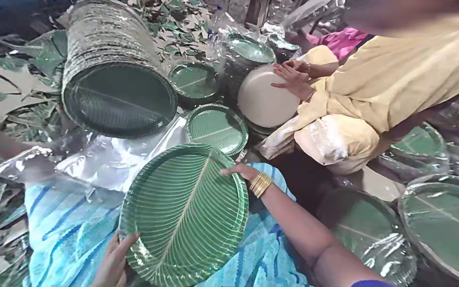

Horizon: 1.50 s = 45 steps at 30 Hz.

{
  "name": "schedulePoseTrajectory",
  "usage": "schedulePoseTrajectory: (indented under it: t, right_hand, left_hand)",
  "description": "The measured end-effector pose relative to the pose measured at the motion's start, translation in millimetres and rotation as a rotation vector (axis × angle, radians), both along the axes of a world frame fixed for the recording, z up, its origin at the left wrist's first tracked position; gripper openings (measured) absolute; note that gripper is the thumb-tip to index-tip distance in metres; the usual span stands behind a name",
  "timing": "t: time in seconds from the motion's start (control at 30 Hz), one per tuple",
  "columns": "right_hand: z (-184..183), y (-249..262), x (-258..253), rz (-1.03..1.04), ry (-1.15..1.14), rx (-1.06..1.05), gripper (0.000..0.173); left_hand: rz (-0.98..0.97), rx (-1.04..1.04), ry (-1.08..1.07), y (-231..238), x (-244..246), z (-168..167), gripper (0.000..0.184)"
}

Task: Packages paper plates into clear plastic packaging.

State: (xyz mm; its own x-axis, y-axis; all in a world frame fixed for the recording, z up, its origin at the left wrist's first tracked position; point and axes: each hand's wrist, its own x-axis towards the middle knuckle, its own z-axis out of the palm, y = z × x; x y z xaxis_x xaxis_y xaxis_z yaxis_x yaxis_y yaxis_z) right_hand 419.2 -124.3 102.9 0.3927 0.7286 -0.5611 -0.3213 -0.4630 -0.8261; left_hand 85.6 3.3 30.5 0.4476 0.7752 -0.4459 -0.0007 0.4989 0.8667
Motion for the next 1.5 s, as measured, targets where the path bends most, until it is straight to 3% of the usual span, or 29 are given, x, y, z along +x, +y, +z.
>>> schedulePoseTrajectory:
  t: [0.1, 0.27, 0.47, 0.57, 0.73, 0.83, 0.97, 1.07, 1.17, 1.23, 1.3, 1.4, 1.5]
  right_hand:
    - [-6, 1, -6, -0.066, -0.106, -0.091, 0.04]
    - [-21, 2, 6, -0.146, -0.312, -0.006, 0.042]
    - [-26, -5, 24, -0.527, -0.392, 0.106, 0.039]
    - [-41, -1, 29, -0.732, -0.197, 0.204, 0.052]
    - [-53, 9, 46, -0.758, -0.066, 0.034, 0.075]
    - [-57, 12, 53, -0.76, 0.004, 0.015, 0.077]
    - [-59, 7, 50, -0.79, -0.197, -0.022, 0.104]
    - [-49, -5, 35, -0.547, -0.723, 0.01, 0.112]
    - [-43, -17, -2, -0.194, -1.221, 0.259, 0.073]
    - [-47, -16, -35, 0.13, -1.274, 0.471, 0.048]
    - [-60, -10, -66, 0.451, -1.303, 0.535, 0.048]
    - [-60, 3, -87, 0.854, -1.27, 0.279, 0.062]
    - [-69, 14, -84, 0.917, -1.125, 0.141, 0.047]
  left_hand:
    - [0.003, -0.048, 0.014, 2, 2, -4, 0.047]
    - [-0.044, -0.035, -0.051, 5, 1, 2, 0.062]
    - [-0.124, 0.115, 0.181, 5, 6, 2, 0.049]
    - [-0.232, 0.314, 0.414, -1, 6, 18, 0.056]
    - [-0.541, 0.848, 0.618, -11, 1, 39, 0.073]
    - [-0.675, 0.907, 0.678, -21, -1, 51, 0.071]
    - [-0.988, 0.782, 1.074, -30, 3, 61, 0.06]
    - [-0.873, 0.824, 1.049, -34, -8, 53, 0.034]
    - [-0.651, 0.992, 0.776, -36, -22, 43, 0.025]
    - [-0.565, 1.068, 0.657, -36, -25, 42, 0.02]
    - [-0.525, 1.109, 0.651, -35, -26, 42, 0.017]
    - [-0.503, 0.998, 0.762, -37, -28, 49, 0.024]
    - [-0.433, 0.926, 0.815, -40, -36, 51, 0.031]
